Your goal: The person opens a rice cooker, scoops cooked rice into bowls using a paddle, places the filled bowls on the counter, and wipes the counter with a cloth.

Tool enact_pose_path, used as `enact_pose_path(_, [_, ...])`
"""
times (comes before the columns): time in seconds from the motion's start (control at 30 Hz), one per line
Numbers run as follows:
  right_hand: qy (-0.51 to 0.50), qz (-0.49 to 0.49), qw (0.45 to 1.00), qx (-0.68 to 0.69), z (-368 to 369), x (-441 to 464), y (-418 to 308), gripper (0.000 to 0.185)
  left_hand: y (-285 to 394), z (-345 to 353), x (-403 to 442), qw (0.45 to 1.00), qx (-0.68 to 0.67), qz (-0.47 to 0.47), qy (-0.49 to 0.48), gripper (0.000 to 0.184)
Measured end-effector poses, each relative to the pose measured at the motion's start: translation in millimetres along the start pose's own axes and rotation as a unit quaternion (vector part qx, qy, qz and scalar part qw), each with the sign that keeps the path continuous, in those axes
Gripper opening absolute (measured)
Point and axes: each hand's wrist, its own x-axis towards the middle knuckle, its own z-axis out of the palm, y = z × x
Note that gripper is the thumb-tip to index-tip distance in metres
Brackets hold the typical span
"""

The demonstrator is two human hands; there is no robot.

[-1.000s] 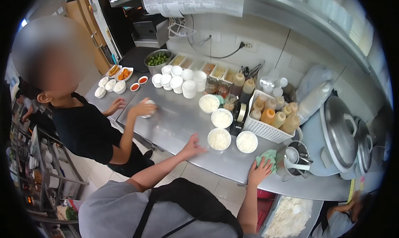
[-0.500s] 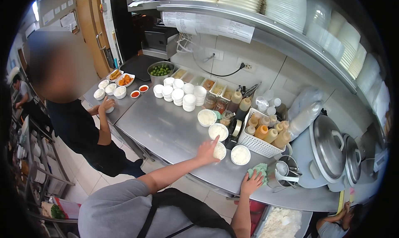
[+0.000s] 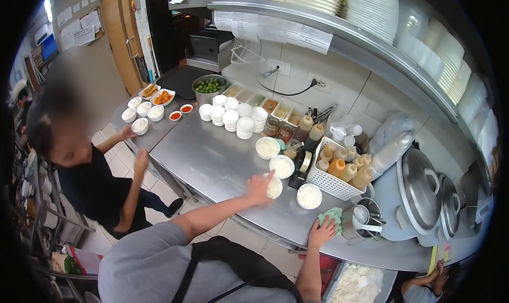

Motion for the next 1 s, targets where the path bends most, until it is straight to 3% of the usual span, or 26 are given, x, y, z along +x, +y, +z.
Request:
enact_pose_path(0.33, [-0.002,0.007,1.000,0.009,4,1,2,0.045,-84,-33,19,0.991,-0.045,-0.102,0.080,0.097])
enact_pose_path(0.47, [-0.002,0.007,1.000,0.012,1,0,3,0.045,-108,-23,34,0.985,-0.091,-0.093,0.114,0.089])
enact_pose_path(0.57, [0.024,-0.001,0.999,0.028,-4,-1,5,0.039,-107,-25,33,0.972,-0.097,-0.102,0.187,0.073])
enact_pose_path(0.63, [0.006,0.007,0.993,0.116,-2,-1,13,0.031,-94,-30,25,0.957,-0.084,-0.083,0.265,0.042])
enact_pose_path(0.67, [0.008,0.006,0.993,0.114,-3,-1,16,0.031,-80,-35,19,0.956,-0.086,-0.083,0.266,0.042])
enact_pose_path(0.73, [-0.004,-0.014,0.989,0.144,-4,-3,23,0.025,-48,-32,7,0.967,-0.161,-0.023,0.197,0.011])
enact_pose_path(0.77, [-0.003,-0.014,0.989,0.145,-3,-4,30,0.025,-34,-23,5,0.970,-0.166,0.000,0.178,0.006])
enact_pose_path(0.83, [-0.081,0.149,0.885,0.433,0,-2,44,0.025,-2,-13,-2,0.971,-0.188,0.062,0.135,0.003])
enact_pose_path(0.87, [-0.081,0.147,0.886,0.433,-12,-1,41,0.025,14,-11,-8,0.967,-0.207,0.100,0.110,0.006])
enact_pose_path(0.9, [-0.124,0.207,0.758,0.606,-43,-2,26,0.027,26,1,-9,0.959,-0.230,0.131,0.101,0.008])
enact_pose_path(0.93, [-0.161,0.257,0.590,0.748,-70,-3,12,0.029,38,12,-10,0.950,-0.252,0.162,0.091,0.011])
enact_pose_path(0.97, [-0.161,0.258,0.590,0.748,-90,-4,0,0.029,49,17,-13,0.950,-0.252,0.162,0.090,0.011])
enact_pose_path(1.0, [-0.189,0.246,0.544,0.780,-107,-5,-10,0.032,61,21,-16,0.938,-0.281,0.195,0.062,0.012])
